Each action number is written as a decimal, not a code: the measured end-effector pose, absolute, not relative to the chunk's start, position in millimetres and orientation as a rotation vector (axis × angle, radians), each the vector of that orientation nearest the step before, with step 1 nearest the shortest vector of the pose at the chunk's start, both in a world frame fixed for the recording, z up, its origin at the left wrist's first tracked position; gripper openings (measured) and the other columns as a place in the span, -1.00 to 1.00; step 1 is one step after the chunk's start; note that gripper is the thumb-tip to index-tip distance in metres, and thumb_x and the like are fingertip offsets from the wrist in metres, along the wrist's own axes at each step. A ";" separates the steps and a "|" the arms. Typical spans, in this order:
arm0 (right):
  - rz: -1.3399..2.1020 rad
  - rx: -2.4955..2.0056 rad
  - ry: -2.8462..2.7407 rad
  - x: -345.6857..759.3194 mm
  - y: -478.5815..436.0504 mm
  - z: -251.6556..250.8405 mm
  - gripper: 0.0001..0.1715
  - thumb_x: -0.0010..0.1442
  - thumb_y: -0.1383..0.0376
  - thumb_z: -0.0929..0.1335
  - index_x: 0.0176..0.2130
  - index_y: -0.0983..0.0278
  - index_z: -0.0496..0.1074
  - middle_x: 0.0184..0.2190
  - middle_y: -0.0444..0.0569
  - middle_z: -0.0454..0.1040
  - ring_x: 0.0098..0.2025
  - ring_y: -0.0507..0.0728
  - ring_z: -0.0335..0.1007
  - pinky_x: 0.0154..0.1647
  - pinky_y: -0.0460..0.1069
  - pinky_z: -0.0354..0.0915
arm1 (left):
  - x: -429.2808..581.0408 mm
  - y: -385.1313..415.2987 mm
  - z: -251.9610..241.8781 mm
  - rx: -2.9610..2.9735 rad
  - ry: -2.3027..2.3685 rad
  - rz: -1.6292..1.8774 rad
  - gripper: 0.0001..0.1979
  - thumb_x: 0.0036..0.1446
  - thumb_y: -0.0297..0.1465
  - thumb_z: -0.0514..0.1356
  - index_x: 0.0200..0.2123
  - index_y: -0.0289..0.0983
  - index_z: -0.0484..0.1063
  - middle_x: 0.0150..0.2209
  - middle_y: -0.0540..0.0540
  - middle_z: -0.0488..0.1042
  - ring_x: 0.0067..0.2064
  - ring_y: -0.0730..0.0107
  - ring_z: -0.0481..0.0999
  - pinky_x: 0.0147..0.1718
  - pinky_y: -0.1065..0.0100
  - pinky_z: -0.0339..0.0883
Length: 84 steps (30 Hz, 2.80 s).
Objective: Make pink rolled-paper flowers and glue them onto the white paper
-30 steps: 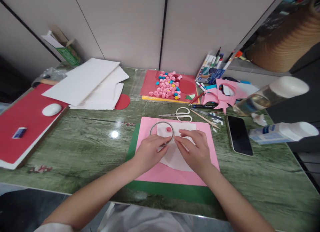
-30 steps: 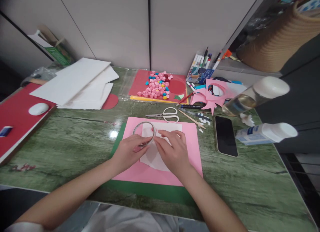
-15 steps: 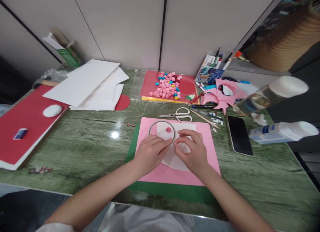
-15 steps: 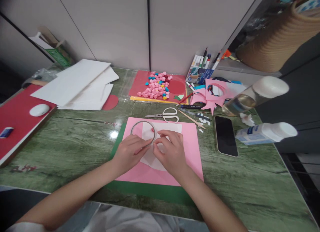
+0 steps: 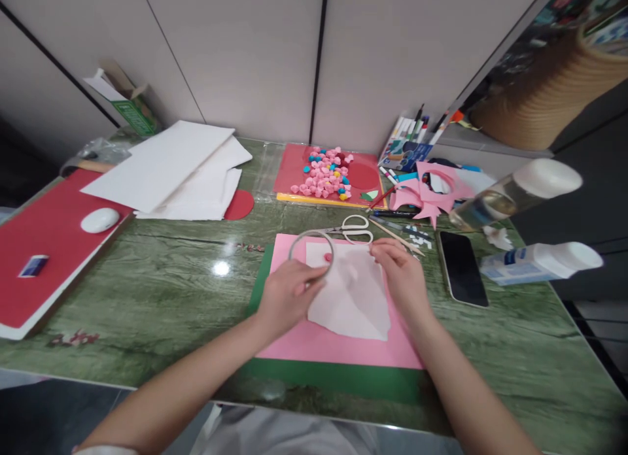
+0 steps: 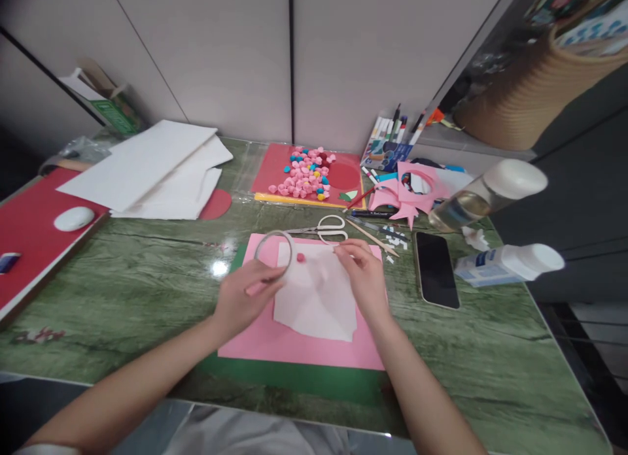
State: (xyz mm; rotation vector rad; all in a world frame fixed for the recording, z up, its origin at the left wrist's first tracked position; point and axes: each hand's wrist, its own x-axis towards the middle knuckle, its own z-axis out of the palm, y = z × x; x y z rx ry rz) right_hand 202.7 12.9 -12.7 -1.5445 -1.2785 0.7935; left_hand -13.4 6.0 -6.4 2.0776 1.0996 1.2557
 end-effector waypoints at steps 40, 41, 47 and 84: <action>0.853 -1.303 -1.933 172.5 -17.9 7.4 -0.66 0.15 0.40 0.24 -0.14 0.08 0.43 -0.21 -0.04 0.30 -0.13 0.09 0.28 -0.12 0.02 0.27 | -3.0 8.0 -13.5 0.767 0.860 0.798 -0.95 -0.11 -0.45 0.22 -0.54 -0.30 0.39 -0.54 0.03 0.35 -0.46 0.54 0.25 -0.41 0.43 0.03; 0.823 -1.308 -1.945 171.9 -18.3 7.1 -0.65 0.14 0.41 0.23 -0.14 0.08 0.43 -0.21 -0.04 0.30 -0.13 0.08 0.28 -0.13 0.02 0.27 | -2.9 8.0 -14.9 0.780 0.861 0.808 -0.96 -0.11 -0.46 0.21 -0.54 -0.30 0.39 -0.54 0.03 0.35 -0.46 0.54 0.25 -0.41 0.43 0.04; 0.689 -1.391 -1.957 171.8 -17.3 2.1 -0.67 0.12 0.41 0.25 -0.13 0.12 0.40 -0.22 -0.06 0.32 -0.21 0.06 0.32 -0.16 0.01 0.26 | -2.6 9.1 -17.3 0.814 0.882 0.820 -0.96 -0.10 -0.47 0.19 -0.54 -0.30 0.37 -0.56 0.04 0.33 -0.47 0.54 0.24 -0.43 0.44 0.03; -0.120 -1.285 -1.804 195.1 -11.6 -3.5 -0.70 0.06 0.37 0.31 -0.15 0.16 0.32 -0.23 0.03 0.34 -0.15 0.19 0.31 -0.13 0.15 0.26 | -15.4 102.9 0.7 1.869 1.269 0.894 -0.83 0.01 -0.39 0.11 -0.31 -0.26 0.45 -0.31 -0.07 0.48 -0.29 0.36 0.40 -0.28 0.39 0.20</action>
